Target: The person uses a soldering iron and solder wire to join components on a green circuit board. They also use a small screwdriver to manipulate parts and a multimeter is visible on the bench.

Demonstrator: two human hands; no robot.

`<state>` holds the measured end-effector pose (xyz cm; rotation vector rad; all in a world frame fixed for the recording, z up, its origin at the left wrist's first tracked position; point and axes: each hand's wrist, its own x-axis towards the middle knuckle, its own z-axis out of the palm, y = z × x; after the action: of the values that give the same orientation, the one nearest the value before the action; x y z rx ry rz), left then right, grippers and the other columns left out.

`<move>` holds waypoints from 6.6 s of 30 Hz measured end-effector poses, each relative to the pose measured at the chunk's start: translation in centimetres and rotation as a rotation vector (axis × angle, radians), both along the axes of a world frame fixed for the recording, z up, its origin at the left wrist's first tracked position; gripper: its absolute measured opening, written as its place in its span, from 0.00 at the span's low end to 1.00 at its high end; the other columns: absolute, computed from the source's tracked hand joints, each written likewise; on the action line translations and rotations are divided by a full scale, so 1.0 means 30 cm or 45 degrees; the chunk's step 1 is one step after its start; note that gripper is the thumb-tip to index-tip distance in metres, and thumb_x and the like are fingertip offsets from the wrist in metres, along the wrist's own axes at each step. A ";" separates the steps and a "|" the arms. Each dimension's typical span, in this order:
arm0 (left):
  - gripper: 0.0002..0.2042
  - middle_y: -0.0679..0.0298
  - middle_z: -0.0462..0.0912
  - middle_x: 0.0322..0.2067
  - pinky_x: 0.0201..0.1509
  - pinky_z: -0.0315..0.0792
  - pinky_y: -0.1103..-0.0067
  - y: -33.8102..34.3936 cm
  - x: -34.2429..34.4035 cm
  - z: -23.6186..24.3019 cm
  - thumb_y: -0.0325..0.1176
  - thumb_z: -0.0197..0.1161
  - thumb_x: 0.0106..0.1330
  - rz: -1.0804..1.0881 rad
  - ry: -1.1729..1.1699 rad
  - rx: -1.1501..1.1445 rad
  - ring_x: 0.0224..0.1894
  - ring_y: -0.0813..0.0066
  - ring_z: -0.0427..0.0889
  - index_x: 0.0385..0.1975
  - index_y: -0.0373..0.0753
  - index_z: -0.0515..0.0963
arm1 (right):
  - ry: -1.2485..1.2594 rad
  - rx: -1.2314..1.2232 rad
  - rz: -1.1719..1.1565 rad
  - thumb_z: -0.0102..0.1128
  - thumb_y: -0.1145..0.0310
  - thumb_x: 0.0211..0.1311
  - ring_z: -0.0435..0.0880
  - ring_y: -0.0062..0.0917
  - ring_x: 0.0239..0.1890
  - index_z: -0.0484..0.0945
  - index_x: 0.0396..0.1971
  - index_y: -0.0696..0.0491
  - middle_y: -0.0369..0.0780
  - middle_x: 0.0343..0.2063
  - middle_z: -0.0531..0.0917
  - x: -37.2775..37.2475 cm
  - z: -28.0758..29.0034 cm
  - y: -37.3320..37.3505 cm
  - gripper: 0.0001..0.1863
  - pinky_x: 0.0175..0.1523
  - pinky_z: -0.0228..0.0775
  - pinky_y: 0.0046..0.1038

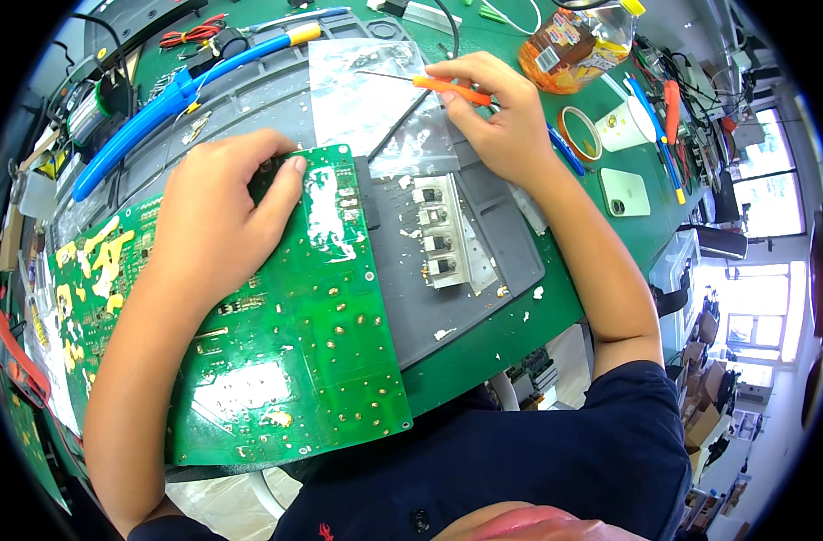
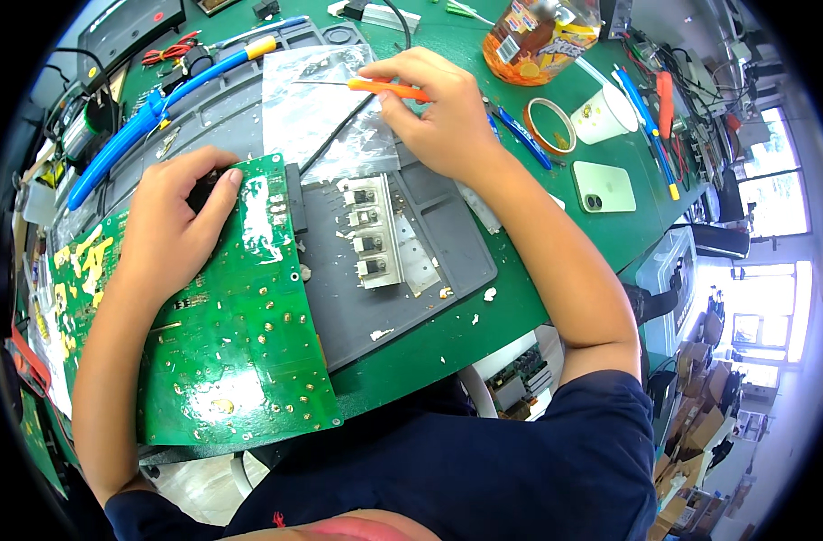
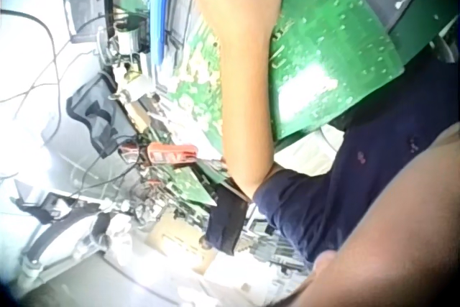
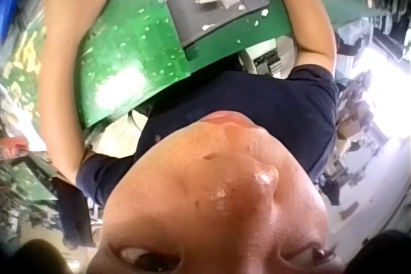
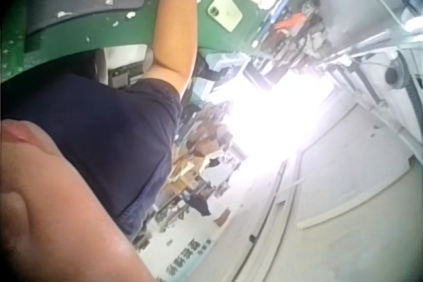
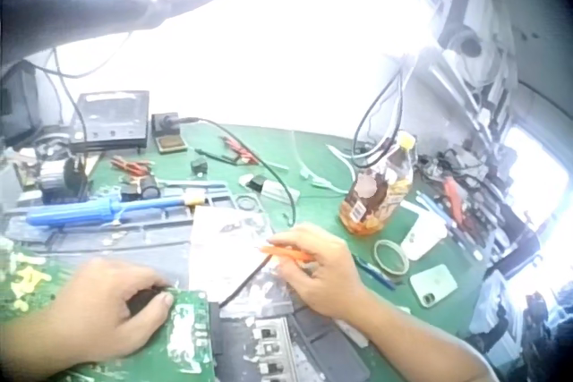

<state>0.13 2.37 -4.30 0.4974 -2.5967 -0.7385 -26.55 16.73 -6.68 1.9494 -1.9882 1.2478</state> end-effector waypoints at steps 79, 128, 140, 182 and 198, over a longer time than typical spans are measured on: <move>0.19 0.51 0.86 0.26 0.43 0.79 0.58 -0.021 0.021 0.010 0.51 0.63 0.67 0.109 -0.211 -0.126 0.34 0.48 0.87 0.37 0.39 0.87 | -0.439 0.268 -0.040 0.59 0.76 0.71 0.83 0.24 0.57 0.77 0.61 0.61 0.44 0.54 0.85 -0.055 -0.054 0.032 0.20 0.65 0.70 0.25; 0.21 0.50 0.88 0.33 0.43 0.80 0.59 -0.027 -0.006 -0.029 0.51 0.62 0.65 0.059 -0.203 -0.115 0.40 0.51 0.88 0.34 0.37 0.88 | -0.353 0.270 -0.054 0.51 0.74 0.77 0.75 0.14 0.42 0.72 0.68 0.57 0.39 0.55 0.83 -0.137 -0.089 0.024 0.22 0.50 0.68 0.17; 0.22 0.47 0.88 0.34 0.46 0.80 0.59 -0.028 0.017 0.001 0.51 0.61 0.67 0.049 -0.261 -0.091 0.40 0.48 0.88 0.34 0.34 0.87 | -0.321 0.279 0.014 0.51 0.76 0.77 0.79 0.17 0.51 0.71 0.68 0.59 0.40 0.60 0.80 -0.147 -0.095 0.025 0.22 0.57 0.70 0.19; 0.20 0.50 0.88 0.32 0.45 0.80 0.59 -0.024 0.015 0.001 0.51 0.63 0.65 0.101 -0.244 -0.097 0.39 0.50 0.88 0.34 0.38 0.87 | -0.436 0.277 0.020 0.50 0.63 0.81 0.67 0.10 0.29 0.81 0.57 0.59 0.30 0.28 0.75 -0.080 -0.070 0.037 0.18 0.34 0.57 0.15; 0.10 0.54 0.82 0.28 0.40 0.77 0.63 -0.045 0.025 0.096 0.39 0.67 0.59 0.227 0.366 -0.758 0.35 0.54 0.83 0.29 0.38 0.82 | 0.069 0.268 -0.034 0.58 0.71 0.75 0.75 0.15 0.39 0.81 0.56 0.58 0.33 0.40 0.82 -0.028 -0.053 0.000 0.15 0.40 0.62 0.19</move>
<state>0.88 1.02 -1.43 0.3901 -2.3049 0.0370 -27.40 16.73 -8.27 2.0148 -2.1892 1.0037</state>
